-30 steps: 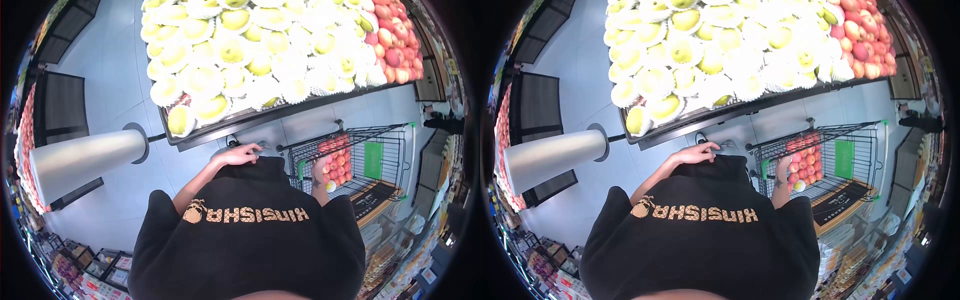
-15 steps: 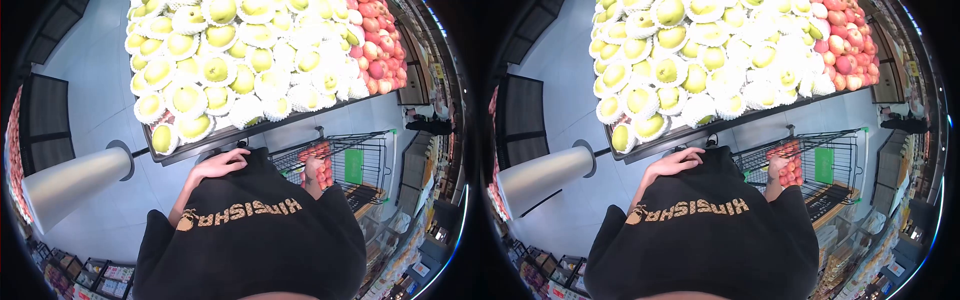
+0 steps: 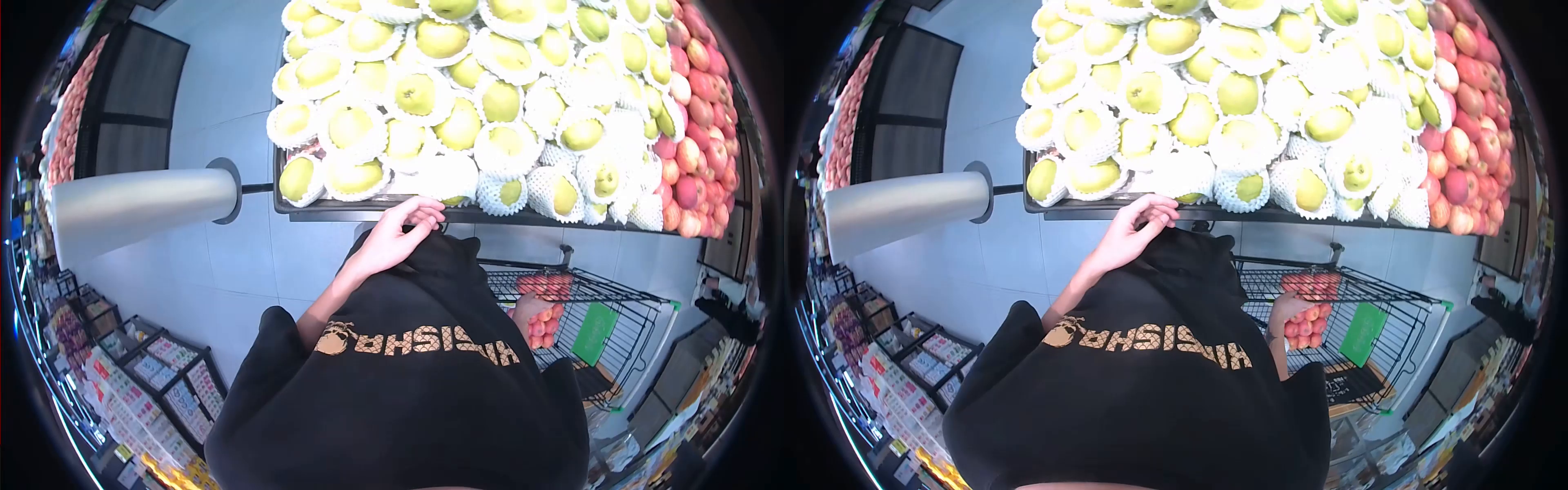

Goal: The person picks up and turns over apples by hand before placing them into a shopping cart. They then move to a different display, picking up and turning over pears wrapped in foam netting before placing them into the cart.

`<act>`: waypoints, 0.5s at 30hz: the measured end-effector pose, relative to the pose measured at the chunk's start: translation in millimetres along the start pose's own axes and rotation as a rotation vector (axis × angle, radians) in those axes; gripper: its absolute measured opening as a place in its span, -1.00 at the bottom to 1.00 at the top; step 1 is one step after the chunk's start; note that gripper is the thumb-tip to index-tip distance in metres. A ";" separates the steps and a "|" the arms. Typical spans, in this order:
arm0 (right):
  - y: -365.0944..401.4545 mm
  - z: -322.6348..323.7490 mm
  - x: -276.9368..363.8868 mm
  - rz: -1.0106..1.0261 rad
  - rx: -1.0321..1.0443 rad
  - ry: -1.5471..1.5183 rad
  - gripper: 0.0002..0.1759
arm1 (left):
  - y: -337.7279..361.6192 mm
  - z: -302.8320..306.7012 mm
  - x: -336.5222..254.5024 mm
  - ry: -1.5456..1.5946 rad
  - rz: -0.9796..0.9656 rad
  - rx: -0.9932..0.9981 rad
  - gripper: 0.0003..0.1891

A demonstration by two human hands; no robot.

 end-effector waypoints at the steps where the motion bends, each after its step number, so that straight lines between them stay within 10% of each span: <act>1: -0.8 0.2 1.7 0.010 -0.010 0.029 -0.60 | 4.1 2.5 -5.3 -0.003 0.001 -0.021 -0.78; 7: 0.8 6.4 13.7 0.073 -0.045 0.170 -0.57 | 49.8 60.2 -91.8 -0.329 -0.418 -0.613 -0.81; 9: 2.9 7.6 18.5 0.096 -0.061 0.209 -0.56 | 57.1 78.5 -116.2 -0.709 -0.460 -0.941 -0.49; 15: 28.7 -1.6 51.8 0.238 -0.128 0.328 -0.52 | 11.1 107.6 -102.9 -0.755 -0.152 -0.835 -0.08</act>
Point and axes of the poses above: each hand's wrist, its own y-axis away from the middle knuckle, its own z-axis out of the back of the hand, x = y × z, the point moved 9 cm from there along -y, towards the middle knuckle, and after that the axes turned 14 degrees about z, right-handed, at the moved point
